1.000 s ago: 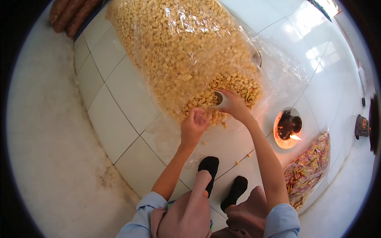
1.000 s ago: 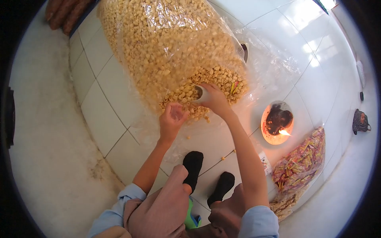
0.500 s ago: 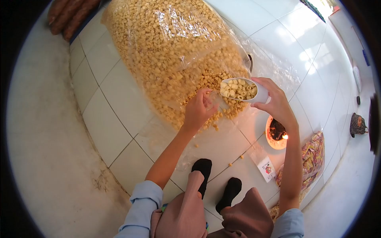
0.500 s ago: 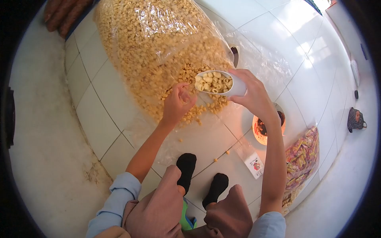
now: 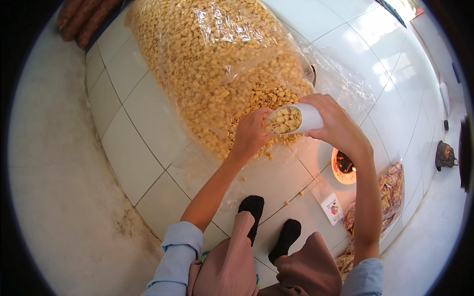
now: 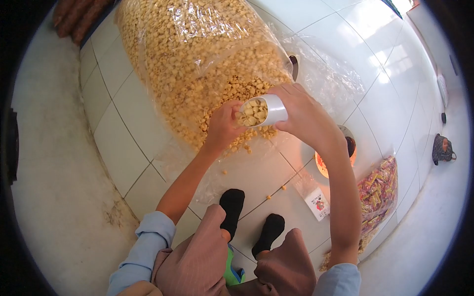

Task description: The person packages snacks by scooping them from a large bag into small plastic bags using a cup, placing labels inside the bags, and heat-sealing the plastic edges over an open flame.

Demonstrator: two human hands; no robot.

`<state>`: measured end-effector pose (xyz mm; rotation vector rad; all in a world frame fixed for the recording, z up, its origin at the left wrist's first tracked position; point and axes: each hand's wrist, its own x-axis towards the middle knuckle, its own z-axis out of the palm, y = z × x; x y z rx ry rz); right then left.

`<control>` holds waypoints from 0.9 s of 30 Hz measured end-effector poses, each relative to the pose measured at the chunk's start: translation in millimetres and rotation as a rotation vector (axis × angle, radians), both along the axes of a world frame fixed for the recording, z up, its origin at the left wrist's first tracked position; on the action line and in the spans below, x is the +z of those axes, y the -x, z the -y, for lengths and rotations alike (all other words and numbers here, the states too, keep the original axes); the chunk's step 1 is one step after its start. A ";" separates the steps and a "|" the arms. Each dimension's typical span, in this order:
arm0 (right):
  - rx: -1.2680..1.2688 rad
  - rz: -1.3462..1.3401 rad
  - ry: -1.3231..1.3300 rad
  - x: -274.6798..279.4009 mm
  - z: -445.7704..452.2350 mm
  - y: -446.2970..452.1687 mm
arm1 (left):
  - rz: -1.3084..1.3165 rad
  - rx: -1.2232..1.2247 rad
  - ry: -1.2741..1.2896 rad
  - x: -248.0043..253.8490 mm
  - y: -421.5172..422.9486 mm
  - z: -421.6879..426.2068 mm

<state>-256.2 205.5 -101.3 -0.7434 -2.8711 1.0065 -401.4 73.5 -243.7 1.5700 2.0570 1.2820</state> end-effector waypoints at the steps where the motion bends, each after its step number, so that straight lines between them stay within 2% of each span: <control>1: 0.031 -0.028 -0.101 3.9 3.3 1.9 | 0.018 -0.002 -0.011 -0.9 -0.5 -0.4; 2: 0.062 -0.057 -0.201 7.9 6.4 3.5 | 0.020 0.000 -0.011 -1.6 -0.8 -0.7; 8: 0.058 -0.084 -0.372 28.8 20.4 12.8 | 0.102 0.022 -0.092 -3.6 -1.5 -3.4; 10: 0.072 -0.082 -0.400 35.1 22.2 15.8 | 0.492 -0.039 -0.041 -7.9 -1.8 -5.8; 17: 0.062 -0.107 -0.372 33.9 20.8 16.0 | 0.711 -0.262 -0.203 -12.6 -1.9 -4.7; 20: 0.077 -0.114 -0.388 36.2 20.8 15.7 | 0.800 -0.251 -0.143 -13.7 6.1 -4.2; 22: 0.065 -0.122 -0.395 34.9 21.5 17.3 | 1.043 -0.243 0.042 -1.5 9.1 -2.8; 25: 0.051 -0.148 -0.417 36.7 20.5 17.1 | 0.942 -0.137 -0.007 4.0 6.3 -2.6; 27: 0.051 -0.167 -0.430 40.8 20.4 16.7 | 0.968 -0.113 -0.039 4.9 5.7 -3.1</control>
